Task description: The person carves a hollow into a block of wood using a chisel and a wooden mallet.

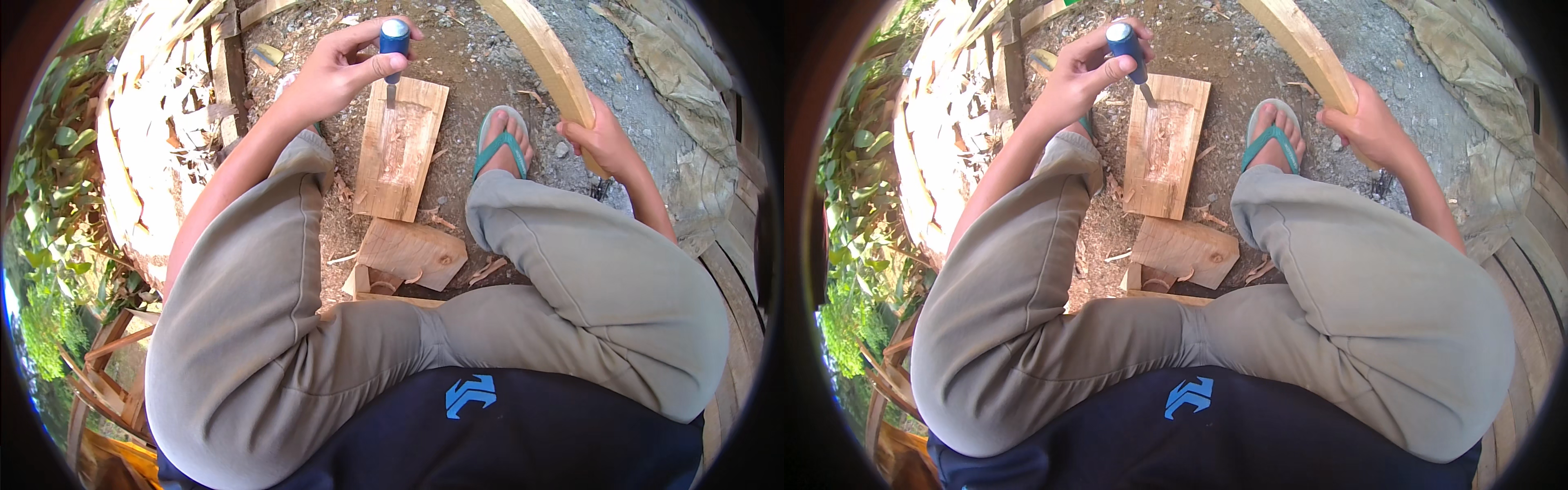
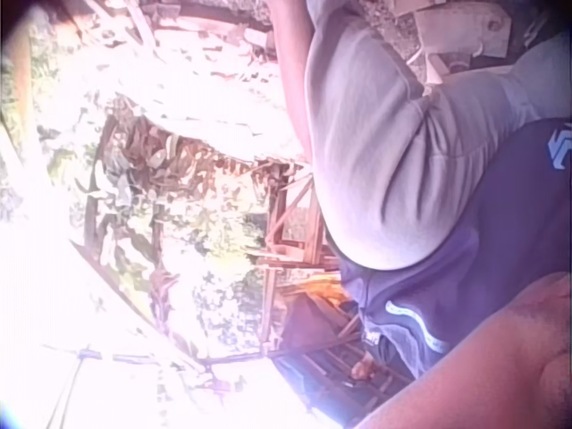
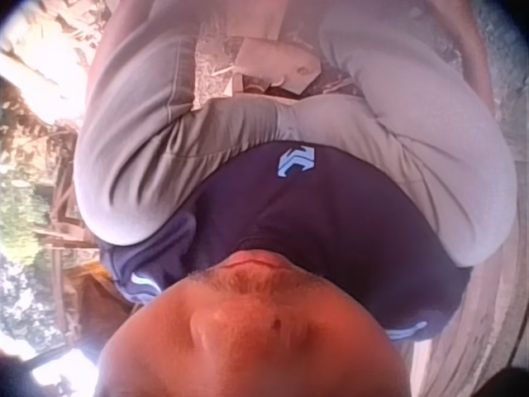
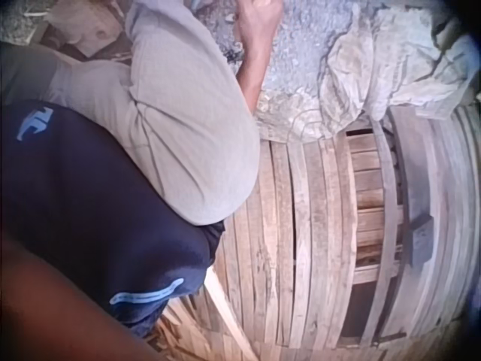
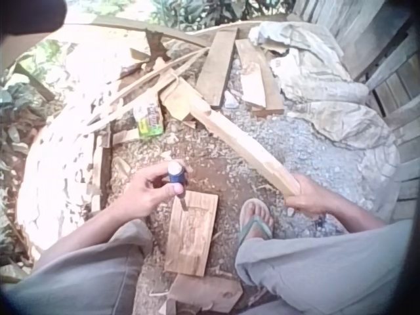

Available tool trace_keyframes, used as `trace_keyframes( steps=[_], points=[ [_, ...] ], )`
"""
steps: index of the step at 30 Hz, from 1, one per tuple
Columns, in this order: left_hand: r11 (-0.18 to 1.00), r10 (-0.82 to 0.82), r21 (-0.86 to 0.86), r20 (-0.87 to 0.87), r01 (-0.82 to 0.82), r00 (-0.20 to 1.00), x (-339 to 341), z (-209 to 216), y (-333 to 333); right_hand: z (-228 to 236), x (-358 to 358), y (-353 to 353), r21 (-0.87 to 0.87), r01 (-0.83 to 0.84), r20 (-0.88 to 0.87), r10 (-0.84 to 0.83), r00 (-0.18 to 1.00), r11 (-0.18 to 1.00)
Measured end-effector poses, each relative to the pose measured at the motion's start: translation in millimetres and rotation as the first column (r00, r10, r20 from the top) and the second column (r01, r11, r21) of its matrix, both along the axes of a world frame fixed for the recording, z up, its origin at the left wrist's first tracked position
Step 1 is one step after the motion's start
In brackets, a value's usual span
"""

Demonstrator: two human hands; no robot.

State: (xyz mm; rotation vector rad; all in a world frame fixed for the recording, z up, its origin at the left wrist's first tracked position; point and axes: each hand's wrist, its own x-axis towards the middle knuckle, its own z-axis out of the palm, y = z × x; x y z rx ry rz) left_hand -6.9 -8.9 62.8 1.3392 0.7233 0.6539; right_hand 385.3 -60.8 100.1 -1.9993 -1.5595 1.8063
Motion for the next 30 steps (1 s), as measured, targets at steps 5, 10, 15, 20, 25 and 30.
trace_keyframes(
  steps=[5,10,15,20,25,30],
  points=[
    [1.0,-0.022,0.014,-0.045,0.023,0.999,1,3,1,45,-28,-12,0.397,0.119,-0.162,-0.058,0.985,0.91],
    [0.996,-0.075,0.047,-0.104,0.08,0.992,10,-2,-1,67,-26,-21,0.499,-0.338,0.258,0.235,0.937,0.798],
    [0.992,0.053,0.117,-0.066,-0.045,0.996,13,-11,-4,65,-9,-24,0.557,-0.111,0.204,-0.006,0.979,0.823],
    [0.967,0.111,0.242,-0.125,-0.078,0.986,30,-25,10,40,-11,-52,0.611,-0.432,0.404,0.208,0.891,0.663],
    [0.945,0.154,0.309,-0.149,-0.102,0.977,26,-31,11,60,-17,-47,0.586,0.002,0.159,-0.118,0.98,0.81],
    [0.947,0.151,0.313,-0.218,-0.077,0.964,33,-37,16,44,-25,-58,0.422,-0.089,0.219,-0.006,0.976,0.902]
  ],
)
